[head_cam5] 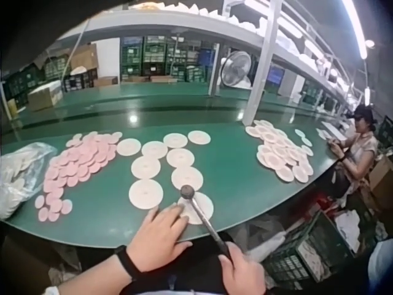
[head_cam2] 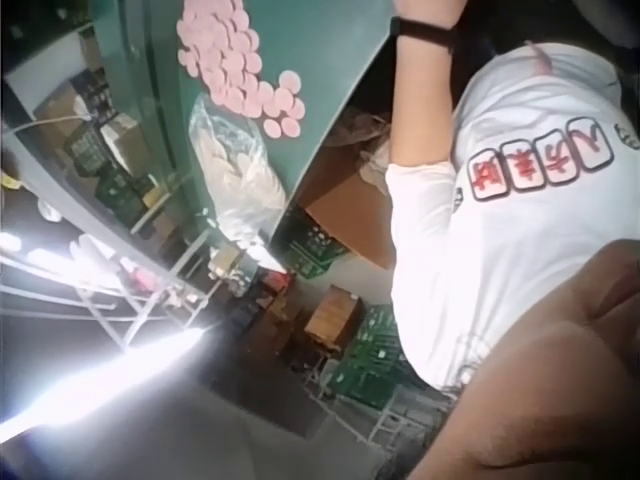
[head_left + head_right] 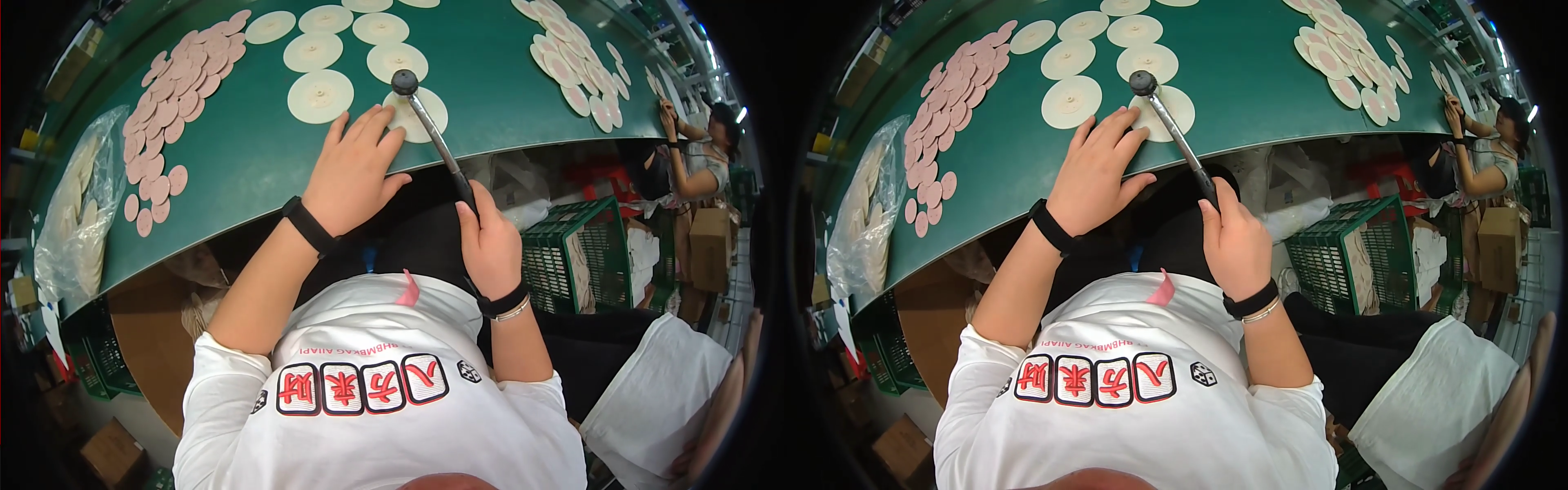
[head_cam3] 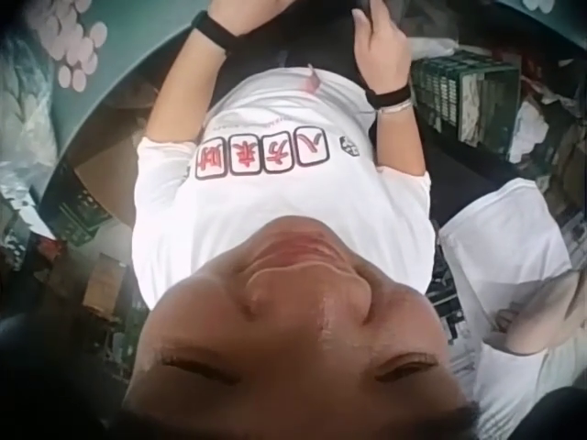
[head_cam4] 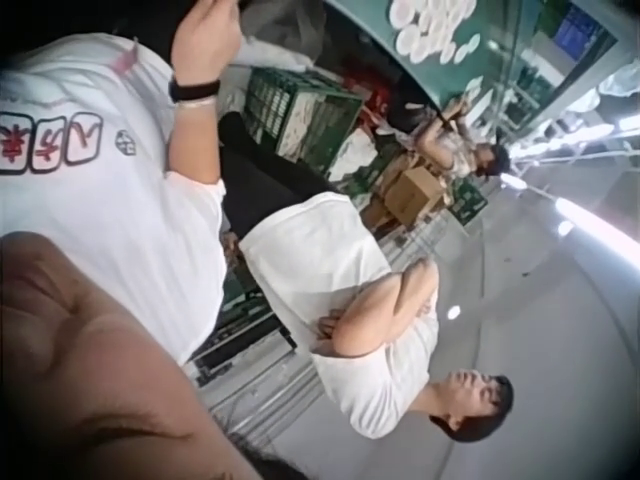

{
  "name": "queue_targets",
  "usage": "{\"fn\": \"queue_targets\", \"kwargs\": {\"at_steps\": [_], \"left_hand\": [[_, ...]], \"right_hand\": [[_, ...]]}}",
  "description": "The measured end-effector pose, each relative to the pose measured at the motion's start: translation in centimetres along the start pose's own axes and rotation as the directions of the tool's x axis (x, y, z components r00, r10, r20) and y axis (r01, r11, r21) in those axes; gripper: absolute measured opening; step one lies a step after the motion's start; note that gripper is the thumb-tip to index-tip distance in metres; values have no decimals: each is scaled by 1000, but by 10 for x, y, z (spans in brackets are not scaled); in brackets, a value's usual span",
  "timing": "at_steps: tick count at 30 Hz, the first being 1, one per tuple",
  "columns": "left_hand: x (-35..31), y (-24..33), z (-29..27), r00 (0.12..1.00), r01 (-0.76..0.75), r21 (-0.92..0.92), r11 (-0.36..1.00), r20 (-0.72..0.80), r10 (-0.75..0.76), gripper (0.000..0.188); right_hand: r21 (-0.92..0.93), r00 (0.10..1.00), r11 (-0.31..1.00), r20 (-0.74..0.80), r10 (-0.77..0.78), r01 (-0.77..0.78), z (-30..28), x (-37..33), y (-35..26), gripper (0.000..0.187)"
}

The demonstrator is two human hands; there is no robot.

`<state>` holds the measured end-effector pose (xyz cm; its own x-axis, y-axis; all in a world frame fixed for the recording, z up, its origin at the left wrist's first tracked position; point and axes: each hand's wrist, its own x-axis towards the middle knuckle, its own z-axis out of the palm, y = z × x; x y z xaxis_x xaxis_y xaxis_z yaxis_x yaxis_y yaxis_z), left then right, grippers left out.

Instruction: The person assembles components by placing a pink disc onto a white base and striking the center with a hammer. This process is repeated for several sets of parts, with the person occasionally turning the discs over.

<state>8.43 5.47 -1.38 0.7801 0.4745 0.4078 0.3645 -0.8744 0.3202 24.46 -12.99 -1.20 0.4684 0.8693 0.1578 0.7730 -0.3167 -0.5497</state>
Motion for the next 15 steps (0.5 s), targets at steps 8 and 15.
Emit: {"fn": "queue_targets", "kwargs": {"at_steps": [8, 15], "left_hand": [[-3, -2, 1, 1000, 5, 21, 1000, 7, -5, 58], [-1, 7, 0, 1000, 0, 35, 999, -6, 0, 57]], "right_hand": [[-42, 998, 999, -67, 20, -23, 2, -5, -6, 34], [-64, 997, 996, -42, 63, -66, 7, -11, 8, 34]]}}
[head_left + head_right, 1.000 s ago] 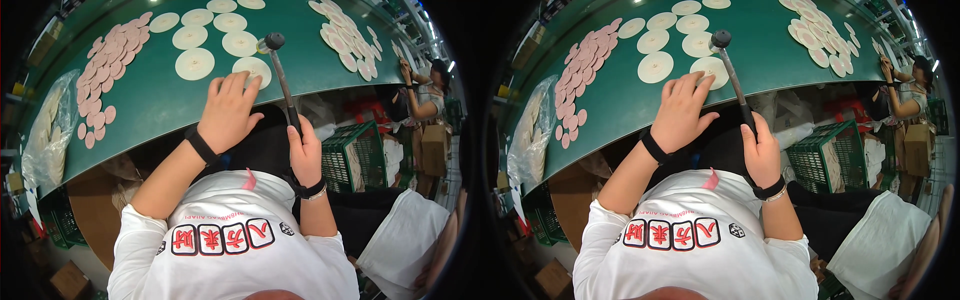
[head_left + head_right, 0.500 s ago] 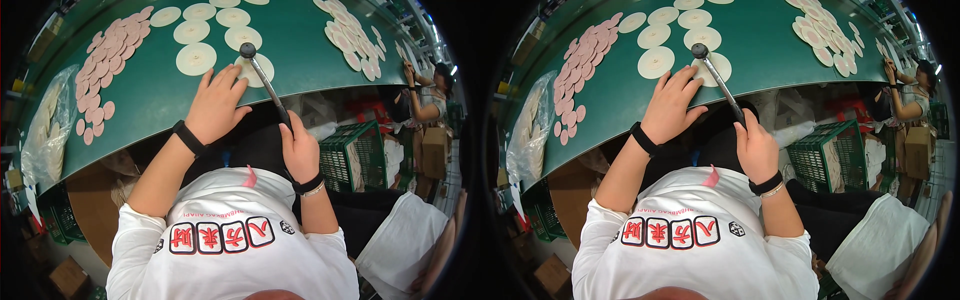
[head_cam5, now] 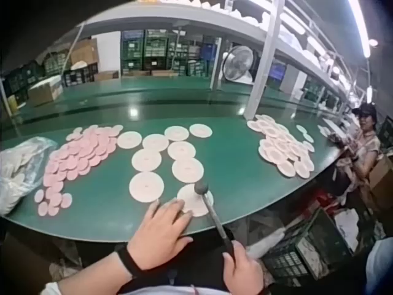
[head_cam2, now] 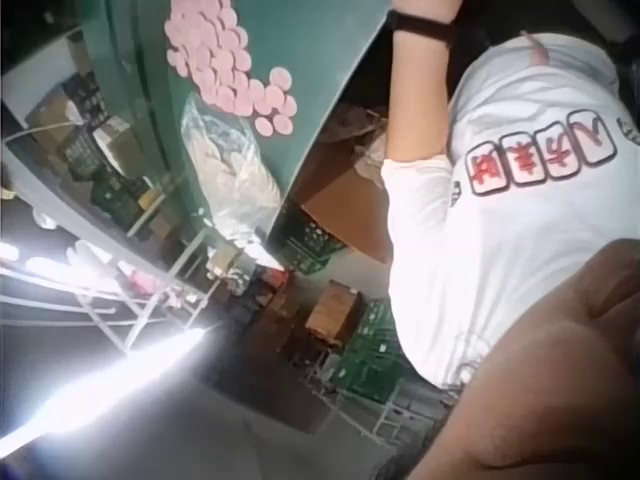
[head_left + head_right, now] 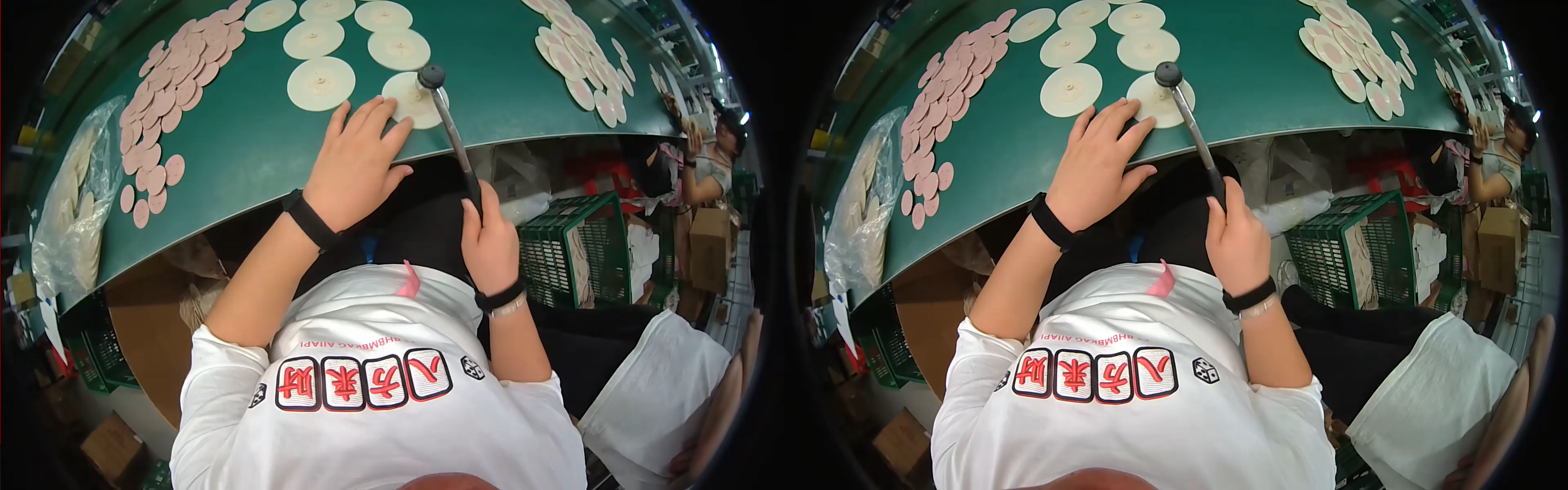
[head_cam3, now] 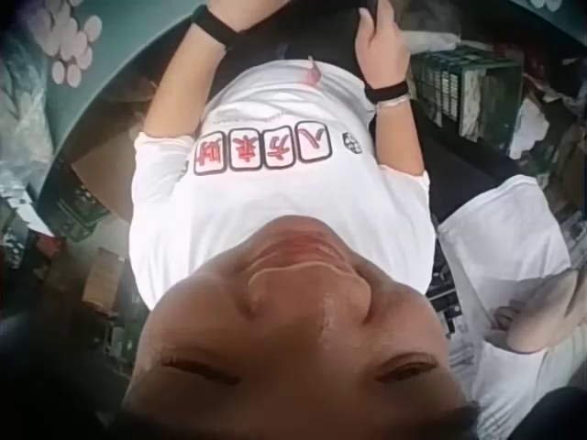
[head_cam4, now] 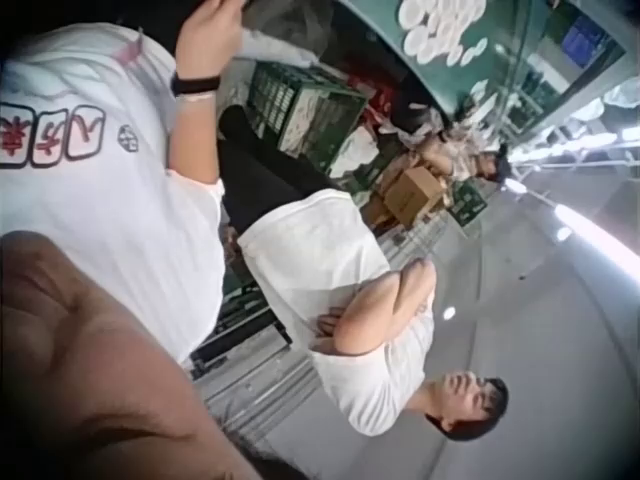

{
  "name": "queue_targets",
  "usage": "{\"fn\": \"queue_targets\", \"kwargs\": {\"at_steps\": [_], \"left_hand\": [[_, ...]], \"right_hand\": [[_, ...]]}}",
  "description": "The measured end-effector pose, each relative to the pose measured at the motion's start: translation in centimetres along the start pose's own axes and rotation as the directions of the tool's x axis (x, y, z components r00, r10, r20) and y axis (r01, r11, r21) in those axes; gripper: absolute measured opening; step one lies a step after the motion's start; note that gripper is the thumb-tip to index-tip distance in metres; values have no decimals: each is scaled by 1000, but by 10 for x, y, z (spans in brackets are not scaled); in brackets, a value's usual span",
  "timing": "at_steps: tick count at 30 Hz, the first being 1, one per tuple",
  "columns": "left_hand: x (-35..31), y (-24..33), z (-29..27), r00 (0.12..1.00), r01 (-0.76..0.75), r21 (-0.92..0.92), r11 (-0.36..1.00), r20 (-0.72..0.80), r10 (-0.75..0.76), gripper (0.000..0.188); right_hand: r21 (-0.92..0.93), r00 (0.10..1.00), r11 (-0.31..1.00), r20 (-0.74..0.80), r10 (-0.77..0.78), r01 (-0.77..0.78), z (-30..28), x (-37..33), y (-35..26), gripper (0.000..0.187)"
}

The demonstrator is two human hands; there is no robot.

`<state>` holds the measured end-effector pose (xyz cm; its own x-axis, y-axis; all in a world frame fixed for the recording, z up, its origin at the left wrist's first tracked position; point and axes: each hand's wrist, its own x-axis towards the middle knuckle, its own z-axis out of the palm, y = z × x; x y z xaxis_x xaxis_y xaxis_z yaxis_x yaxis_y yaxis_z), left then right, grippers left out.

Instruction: The person assembles components by placing a pink disc onto a white base and striking the center with a hammer. This process is repeated for several sets of parts, with the person occasionally turning the discs over.

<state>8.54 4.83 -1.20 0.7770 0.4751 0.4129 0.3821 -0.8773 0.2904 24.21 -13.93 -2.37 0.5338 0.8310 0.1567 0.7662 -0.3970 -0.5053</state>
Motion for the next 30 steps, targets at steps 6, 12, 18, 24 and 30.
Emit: {"fn": "queue_targets", "kwargs": {"at_steps": [6, 12, 18, 24, 30], "left_hand": [[1, 4, -18, 991, -71, -186, 980, 101, 91, 58], [3, -13, -10, 999, -32, -18, 999, -10, 32, 61], [-6, -12, -6, 997, 20, 49, 999, 72, -23, 66], [-9, -7, -7, 998, 8, 83, 996, 68, -14, 68], [-10, 20, -11, 992, 32, 67, 997, 116, -39, 66]], "right_hand": [[239, 998, 970, 64, 29, -44, -12, 7, 0, 34], [400, 998, 914, 41, 55, -67, -30, 2, -10, 34], [267, 992, 962, -124, -17, 50, -18, -6, 2, 34], [274, 988, 960, -155, -14, 56, -16, -12, -3, 33], [-21, 997, 998, -35, -66, 66, -2, 1, 16, 33]]}}
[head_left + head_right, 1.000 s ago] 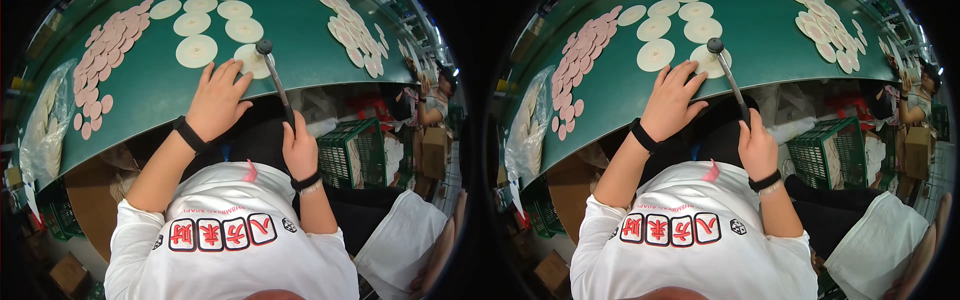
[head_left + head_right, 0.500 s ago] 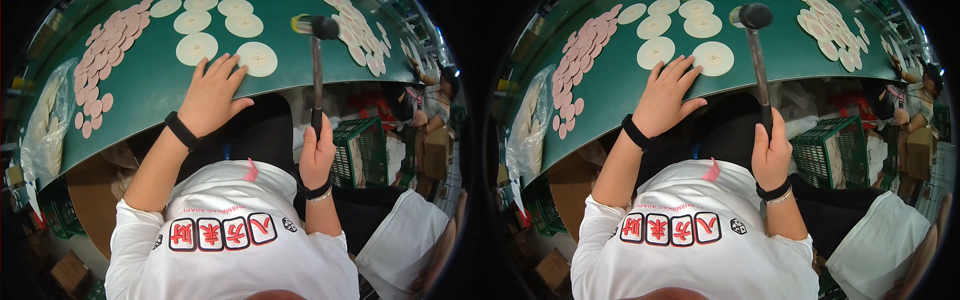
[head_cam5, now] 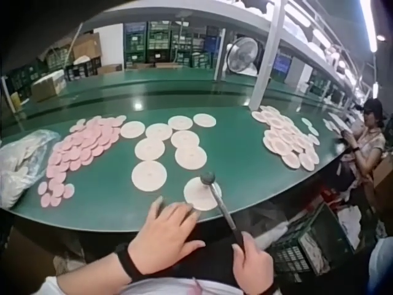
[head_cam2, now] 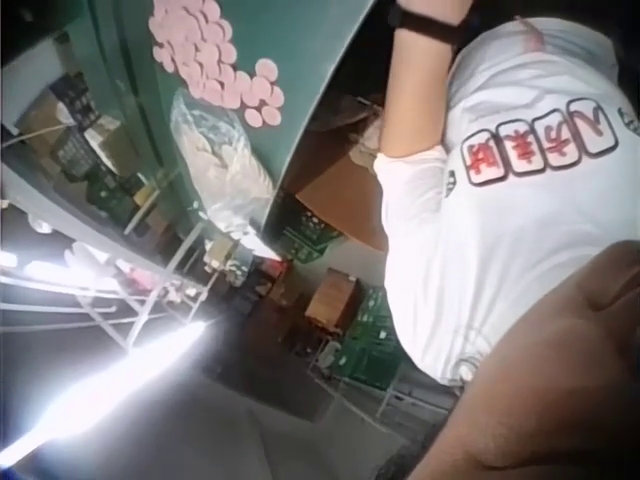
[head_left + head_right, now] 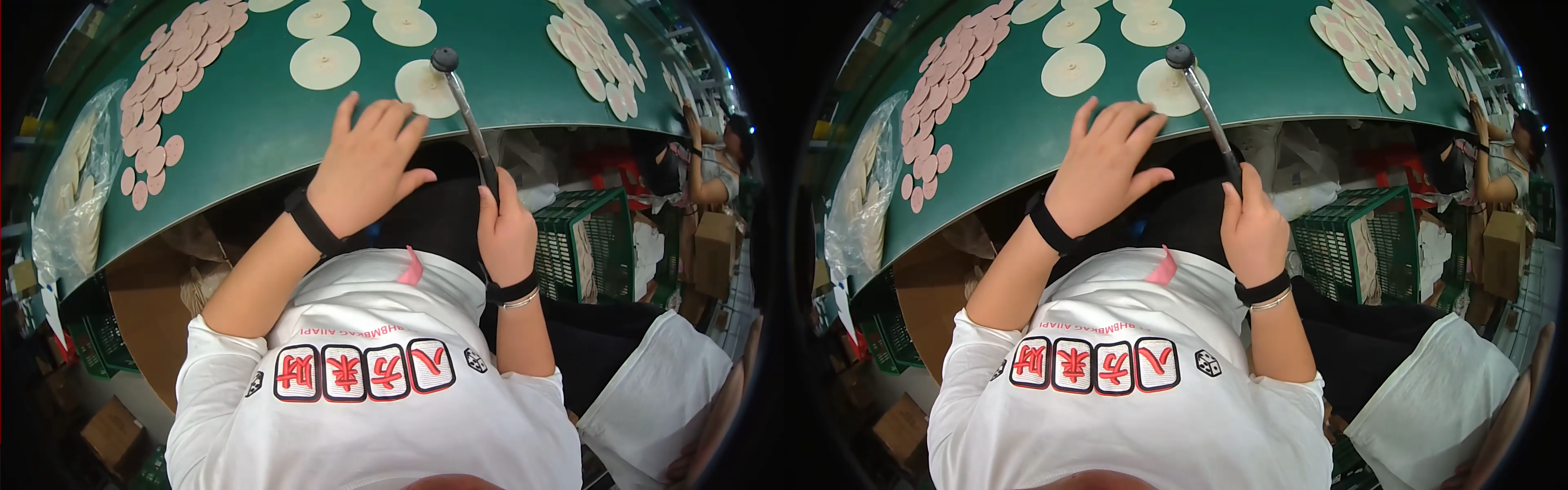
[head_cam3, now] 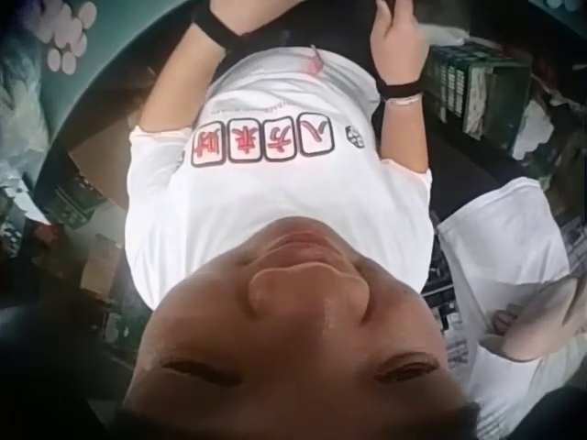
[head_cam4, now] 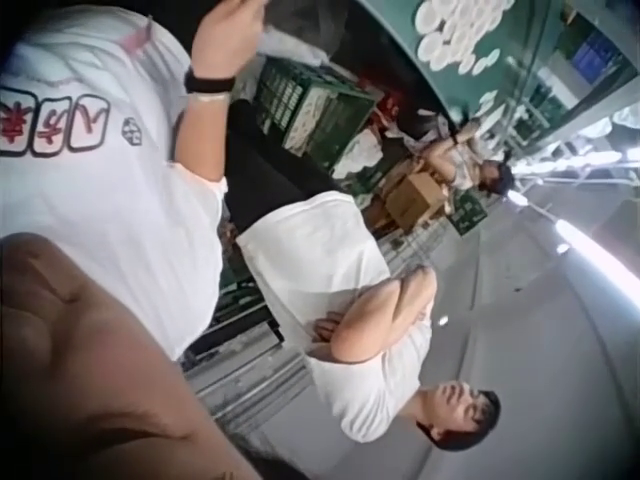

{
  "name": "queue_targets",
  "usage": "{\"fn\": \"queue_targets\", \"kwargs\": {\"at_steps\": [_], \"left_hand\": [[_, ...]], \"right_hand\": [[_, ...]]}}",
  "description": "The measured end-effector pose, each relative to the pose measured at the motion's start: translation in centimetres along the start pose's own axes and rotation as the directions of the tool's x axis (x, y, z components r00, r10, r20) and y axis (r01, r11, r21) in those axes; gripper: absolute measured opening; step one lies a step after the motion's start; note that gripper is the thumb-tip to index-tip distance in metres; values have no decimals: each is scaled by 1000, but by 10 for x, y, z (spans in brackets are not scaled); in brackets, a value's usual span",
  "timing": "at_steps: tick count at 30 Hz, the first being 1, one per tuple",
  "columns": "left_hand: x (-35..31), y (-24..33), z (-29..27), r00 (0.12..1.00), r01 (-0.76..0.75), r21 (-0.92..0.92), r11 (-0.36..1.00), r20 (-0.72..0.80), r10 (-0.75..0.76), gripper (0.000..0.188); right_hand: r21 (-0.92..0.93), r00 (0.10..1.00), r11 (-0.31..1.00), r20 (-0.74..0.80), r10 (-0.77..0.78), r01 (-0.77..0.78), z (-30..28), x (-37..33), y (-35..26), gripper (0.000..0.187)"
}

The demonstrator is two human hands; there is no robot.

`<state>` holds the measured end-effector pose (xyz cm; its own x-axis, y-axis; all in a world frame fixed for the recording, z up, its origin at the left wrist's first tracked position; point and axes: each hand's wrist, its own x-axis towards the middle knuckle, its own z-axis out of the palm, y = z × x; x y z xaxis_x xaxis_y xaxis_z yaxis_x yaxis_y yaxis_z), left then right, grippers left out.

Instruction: The person assembles components by placing a pink disc onto a white base and striking the center with a hammer. This process is repeated for several sets of parts, with the person occasionally turning the discs over.

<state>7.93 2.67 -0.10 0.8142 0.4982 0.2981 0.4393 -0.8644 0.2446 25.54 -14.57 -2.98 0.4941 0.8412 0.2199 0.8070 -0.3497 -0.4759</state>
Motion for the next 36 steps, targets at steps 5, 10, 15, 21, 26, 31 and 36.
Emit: {"fn": "queue_targets", "kwargs": {"at_steps": [5, 10, 15, 21, 26, 31, 36], "left_hand": [[6, -5, -3, 997, -79, -159, 984, -22, 77, 66], [13, -25, 8, 992, -84, 4, 996, -91, 84, 67], [11, -23, 9, 998, -53, 14, 999, -40, 53, 68], [7, -18, 12, 997, -38, 39, 999, -64, 41, 69], [4, 6, 9, 999, 36, 54, 998, -37, -34, 68], [1, 15, -1, 1000, 13, -155, 988, 2, -12, 66], [10, -13, 1, 980, -41, -12, 999, -194, 37, 62]], "right_hand": [[210, 993, 973, 96, 73, -92, -13, 8, -2, 34], [389, 993, 921, -113, 30, 17, -19, -3, -9, 35], [128, 997, 989, 17, 72, -74, -16, -11, -5, 33], [130, 998, 991, -54, 27, -20, -11, -16, -11, 34], [151, 994, 983, 54, 100, -107, -20, -18, -15, 32], [158, 996, 984, 33, 82, -87, -1, -22, -2, 33], [306, 985, 940, 123, 119, -151, -21, -9, -10, 32]]}}
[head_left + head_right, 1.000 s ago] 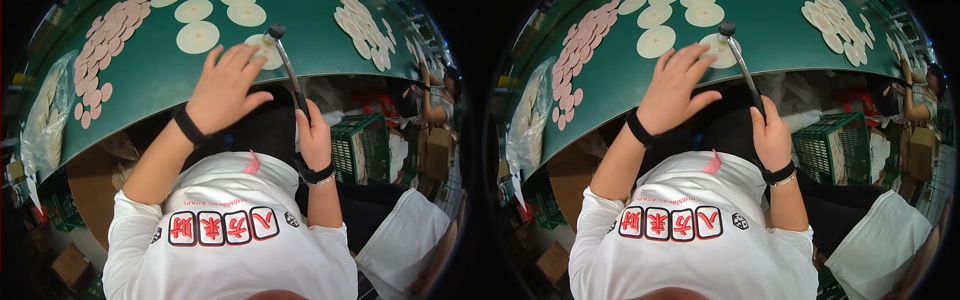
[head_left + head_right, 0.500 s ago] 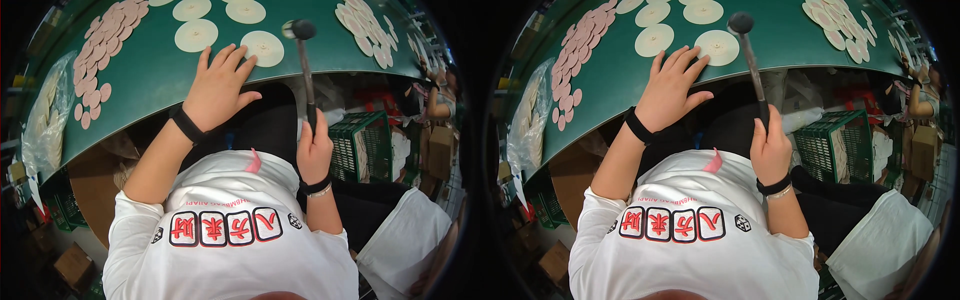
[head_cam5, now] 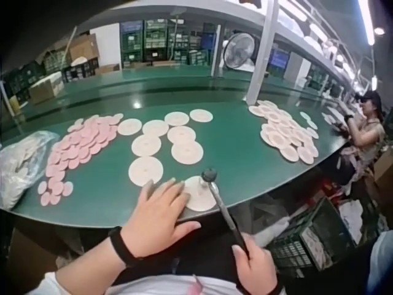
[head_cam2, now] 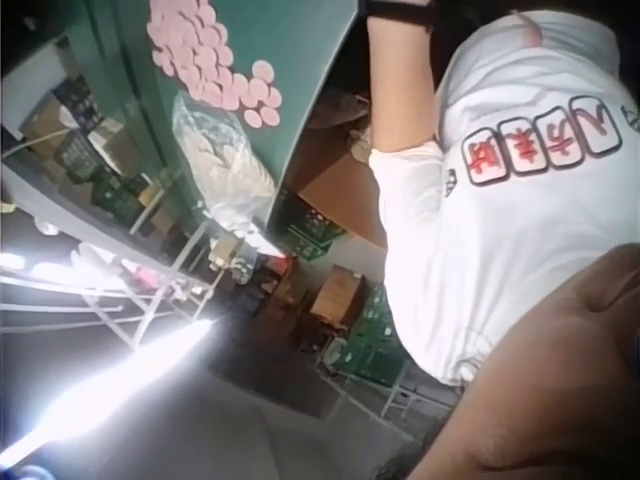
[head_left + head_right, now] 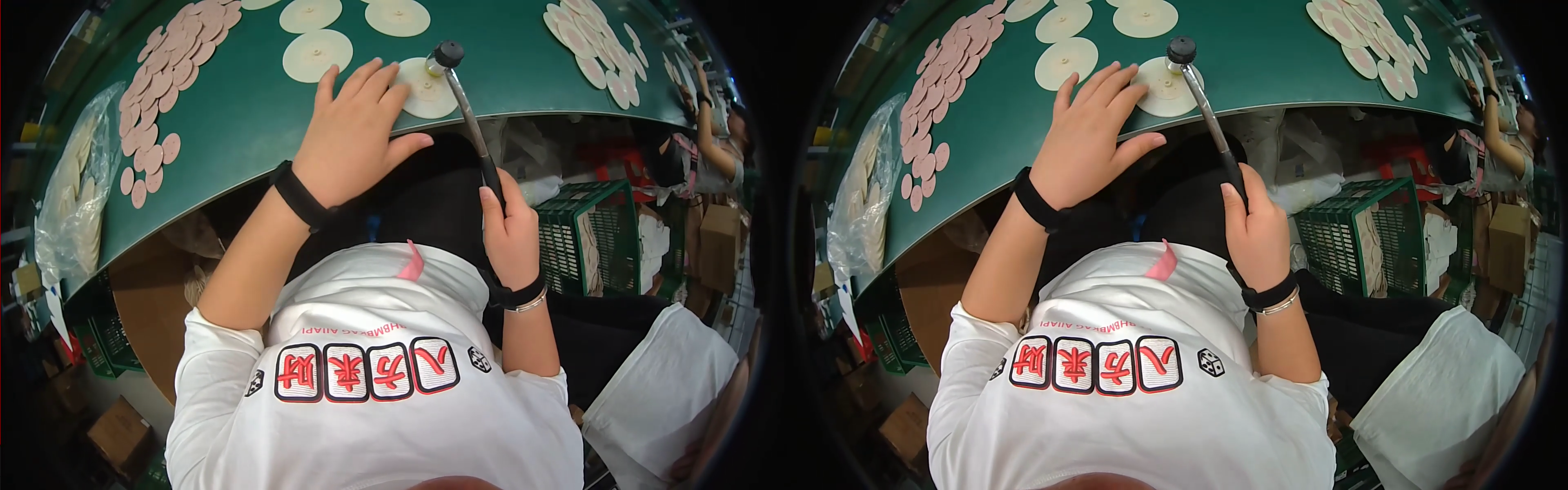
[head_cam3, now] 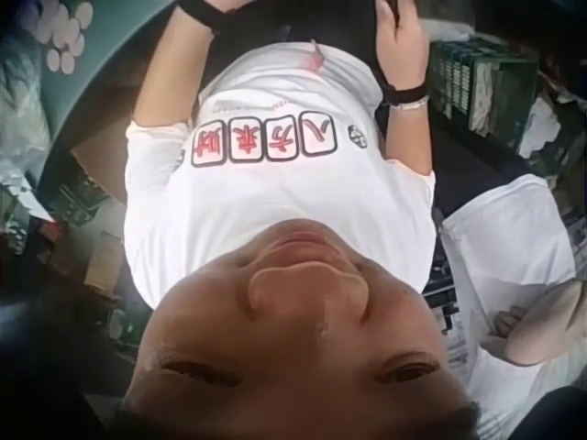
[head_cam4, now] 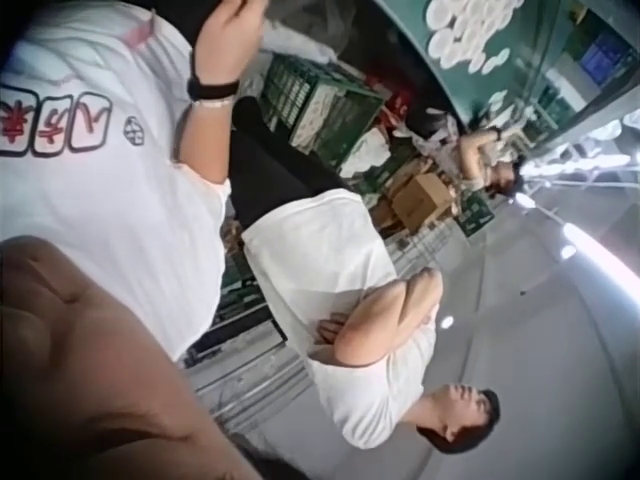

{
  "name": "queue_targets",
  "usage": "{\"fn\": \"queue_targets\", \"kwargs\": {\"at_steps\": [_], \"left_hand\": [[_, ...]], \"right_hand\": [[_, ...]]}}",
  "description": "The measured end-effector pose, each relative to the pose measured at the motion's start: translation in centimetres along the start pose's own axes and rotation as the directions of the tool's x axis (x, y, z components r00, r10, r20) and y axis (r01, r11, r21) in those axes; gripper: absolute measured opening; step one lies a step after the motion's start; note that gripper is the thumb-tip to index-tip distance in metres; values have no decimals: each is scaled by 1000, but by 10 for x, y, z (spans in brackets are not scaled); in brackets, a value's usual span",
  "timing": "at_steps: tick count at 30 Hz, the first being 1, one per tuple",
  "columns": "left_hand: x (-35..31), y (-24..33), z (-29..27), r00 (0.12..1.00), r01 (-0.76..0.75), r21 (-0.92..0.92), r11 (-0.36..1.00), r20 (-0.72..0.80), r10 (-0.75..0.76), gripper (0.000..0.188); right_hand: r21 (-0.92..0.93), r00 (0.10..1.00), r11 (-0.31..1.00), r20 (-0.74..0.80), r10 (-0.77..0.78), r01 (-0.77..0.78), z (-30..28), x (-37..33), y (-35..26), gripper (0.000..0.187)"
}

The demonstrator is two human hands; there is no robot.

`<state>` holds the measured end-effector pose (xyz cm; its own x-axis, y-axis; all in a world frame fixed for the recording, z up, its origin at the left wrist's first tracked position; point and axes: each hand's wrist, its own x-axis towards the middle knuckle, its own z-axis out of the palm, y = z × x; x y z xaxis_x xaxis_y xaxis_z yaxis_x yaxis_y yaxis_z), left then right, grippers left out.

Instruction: The person assembles components by placing a pink disc onto a white base and striking the center with a hammer. This process is repeated for several sets of parts, with the person occasionally turning the discs over.

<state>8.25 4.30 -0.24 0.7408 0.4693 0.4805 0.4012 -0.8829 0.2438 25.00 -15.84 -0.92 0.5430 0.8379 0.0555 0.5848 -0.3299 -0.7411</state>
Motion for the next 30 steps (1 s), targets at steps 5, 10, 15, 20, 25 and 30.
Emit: {"fn": "queue_targets", "kwargs": {"at_steps": [5, 10, 15, 20, 25, 30], "left_hand": [[-7, -7, 5, 992, 2, 76, 997, 129, -12, 64], [-9, -1, 8, 991, 31, 105, 994, 128, -44, 64], [-13, 1, 12, 998, 3, 111, 994, 67, -11, 65], [-14, 4, 12, 992, 45, 142, 989, 109, -61, 64], [-10, 9, 15, 997, 36, 174, 984, 65, -48, 63], [-3, 13, 19, 999, 42, 246, 968, 5, -45, 63]], "right_hand": [[53, 981, 992, -166, -105, 115, -3, -14, 3, 34], [-238, 992, 964, -22, -123, 114, 4, -10, 17, 36], [-56, 969, 984, -175, -176, 169, 3, -22, 7, 35], [-180, 995, 981, -68, -79, 66, 6, -28, 17, 33], [-63, 999, 998, -54, -7, 4, 0, -33, 4, 31], [319, 1000, 947, 7, 17, -18, -8, -33, 4, 29]]}}
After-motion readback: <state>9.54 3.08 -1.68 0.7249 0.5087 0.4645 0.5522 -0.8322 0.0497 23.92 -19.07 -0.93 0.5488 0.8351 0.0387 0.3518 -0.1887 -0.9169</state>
